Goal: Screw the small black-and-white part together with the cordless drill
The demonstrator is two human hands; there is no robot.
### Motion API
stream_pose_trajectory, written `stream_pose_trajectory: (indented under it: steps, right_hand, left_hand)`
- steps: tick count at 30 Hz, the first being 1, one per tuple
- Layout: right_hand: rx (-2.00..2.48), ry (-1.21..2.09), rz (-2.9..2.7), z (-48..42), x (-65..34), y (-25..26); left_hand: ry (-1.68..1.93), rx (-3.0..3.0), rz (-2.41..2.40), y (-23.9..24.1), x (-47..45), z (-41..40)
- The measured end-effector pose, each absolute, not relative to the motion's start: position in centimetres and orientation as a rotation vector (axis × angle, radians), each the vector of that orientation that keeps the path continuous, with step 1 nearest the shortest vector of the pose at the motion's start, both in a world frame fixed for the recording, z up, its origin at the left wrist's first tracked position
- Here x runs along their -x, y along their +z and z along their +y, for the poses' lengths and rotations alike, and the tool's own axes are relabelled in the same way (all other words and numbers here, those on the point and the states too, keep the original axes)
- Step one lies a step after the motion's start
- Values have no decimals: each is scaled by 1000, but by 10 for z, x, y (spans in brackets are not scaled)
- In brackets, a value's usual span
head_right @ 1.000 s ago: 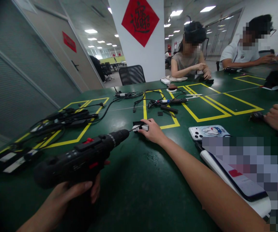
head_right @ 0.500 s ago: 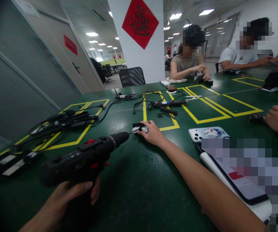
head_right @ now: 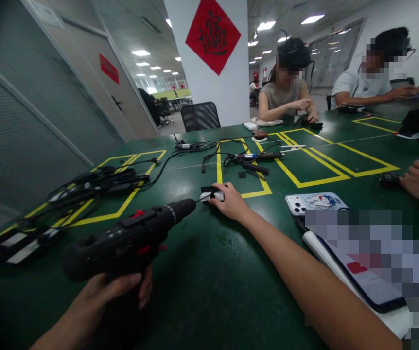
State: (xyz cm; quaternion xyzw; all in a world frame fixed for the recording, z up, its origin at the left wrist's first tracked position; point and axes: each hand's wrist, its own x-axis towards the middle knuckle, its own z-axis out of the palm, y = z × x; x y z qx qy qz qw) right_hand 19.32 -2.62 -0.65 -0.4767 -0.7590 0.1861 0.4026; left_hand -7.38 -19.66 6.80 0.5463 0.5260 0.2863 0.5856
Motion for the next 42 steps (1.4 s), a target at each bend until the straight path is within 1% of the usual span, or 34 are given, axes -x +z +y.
stream_pose_trajectory:
  steps: [16, 25, 42]
  right_hand:
    - [1206, 485, -1911, -26, -193, -7]
    - [1197, 500, -1920, -25, -193, -5]
    - [1166, 498, -1932, -17, -189, -8]
  left_hand:
    - [645, -1276, 1260, 68, 72, -196]
    - [571, -1399, 1332, 69, 73, -197]
    - [677, -1281, 1282, 67, 69, -197]
